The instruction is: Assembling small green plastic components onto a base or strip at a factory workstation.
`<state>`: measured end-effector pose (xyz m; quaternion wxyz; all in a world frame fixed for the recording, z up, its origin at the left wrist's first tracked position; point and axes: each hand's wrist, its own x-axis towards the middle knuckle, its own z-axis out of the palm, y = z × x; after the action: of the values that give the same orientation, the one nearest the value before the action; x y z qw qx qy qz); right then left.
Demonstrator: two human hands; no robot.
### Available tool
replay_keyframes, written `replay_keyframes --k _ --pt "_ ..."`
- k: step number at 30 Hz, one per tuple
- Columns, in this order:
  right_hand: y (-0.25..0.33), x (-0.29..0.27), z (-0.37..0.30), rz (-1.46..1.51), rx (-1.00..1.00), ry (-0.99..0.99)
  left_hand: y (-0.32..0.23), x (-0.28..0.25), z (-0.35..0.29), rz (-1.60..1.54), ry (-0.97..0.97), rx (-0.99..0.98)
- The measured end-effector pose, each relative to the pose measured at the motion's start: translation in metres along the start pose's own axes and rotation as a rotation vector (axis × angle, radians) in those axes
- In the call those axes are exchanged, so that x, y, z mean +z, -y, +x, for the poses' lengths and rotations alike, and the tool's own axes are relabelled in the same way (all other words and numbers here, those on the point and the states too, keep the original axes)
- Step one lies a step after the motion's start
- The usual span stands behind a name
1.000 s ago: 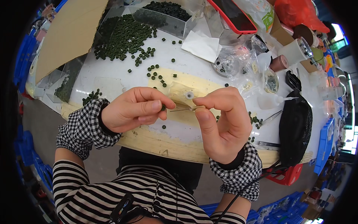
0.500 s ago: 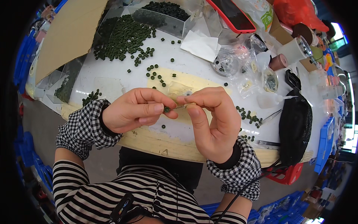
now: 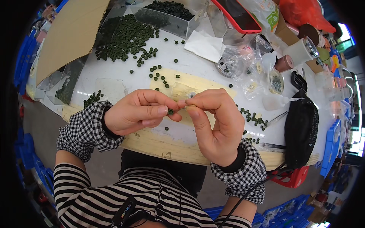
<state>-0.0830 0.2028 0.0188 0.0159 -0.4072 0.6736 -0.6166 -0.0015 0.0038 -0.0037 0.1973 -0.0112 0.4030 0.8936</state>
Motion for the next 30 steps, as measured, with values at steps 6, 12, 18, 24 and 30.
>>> replay_keyframes --k 6,12,18,24,30 --pt "-0.001 0.0 0.001 -0.014 -0.014 0.003 -0.001 0.0 0.0 0.009 0.004 0.0" --pt "-0.002 -0.001 0.001 -0.031 -0.026 0.012 -0.001 0.002 0.0 0.01 0.002 0.013" --pt "-0.001 -0.001 0.001 -0.021 -0.024 0.022 -0.001 0.002 0.0 0.008 0.011 0.03" --pt "0.001 0.0 0.002 -0.005 -0.019 -0.044 -0.001 0.001 -0.001 0.035 -0.007 0.023" --pt "-0.006 -0.01 0.012 -0.479 -0.144 -0.124 -0.006 0.007 -0.004 0.226 -0.129 0.075"
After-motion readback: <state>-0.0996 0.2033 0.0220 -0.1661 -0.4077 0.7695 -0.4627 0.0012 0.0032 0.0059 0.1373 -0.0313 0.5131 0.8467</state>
